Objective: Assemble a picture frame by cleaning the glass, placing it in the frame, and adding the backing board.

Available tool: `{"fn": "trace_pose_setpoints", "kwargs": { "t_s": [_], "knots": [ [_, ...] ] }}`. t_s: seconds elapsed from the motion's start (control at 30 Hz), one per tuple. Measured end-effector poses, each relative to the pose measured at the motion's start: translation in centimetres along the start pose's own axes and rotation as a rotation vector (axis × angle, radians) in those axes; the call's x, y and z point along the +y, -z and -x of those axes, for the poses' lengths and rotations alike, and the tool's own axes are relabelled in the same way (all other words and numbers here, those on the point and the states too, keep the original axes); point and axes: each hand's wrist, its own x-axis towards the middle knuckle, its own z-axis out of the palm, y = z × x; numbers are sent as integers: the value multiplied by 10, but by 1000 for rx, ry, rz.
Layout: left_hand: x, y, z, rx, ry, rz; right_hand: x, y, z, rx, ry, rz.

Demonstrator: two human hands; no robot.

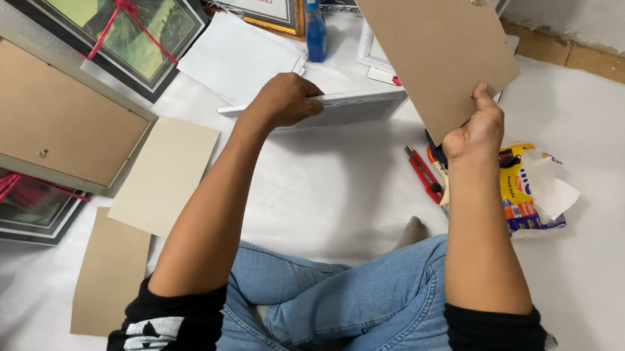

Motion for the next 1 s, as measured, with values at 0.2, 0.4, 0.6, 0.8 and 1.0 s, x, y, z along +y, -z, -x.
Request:
{"fn": "trace_pose_setpoints", "kwargs": {
  "t_s": [0.2,0.4,0.6,0.8,1.0],
  "knots": [
    [3,-65,76,-186,-30,-205,1,6,-10,39,78,121],
    [-16,-173,152,-153,-222,-442,14,-3,3,66,196,413],
    [-21,-192,164,-235,-276,-493,25,-6,7,14,224,543],
    [-11,-138,166,-180,-285,-290,19,-24,28,-174,256,751],
    [3,-26,148,760,-282,-78,23,-35,62,-538,158,922]
  ]
}}
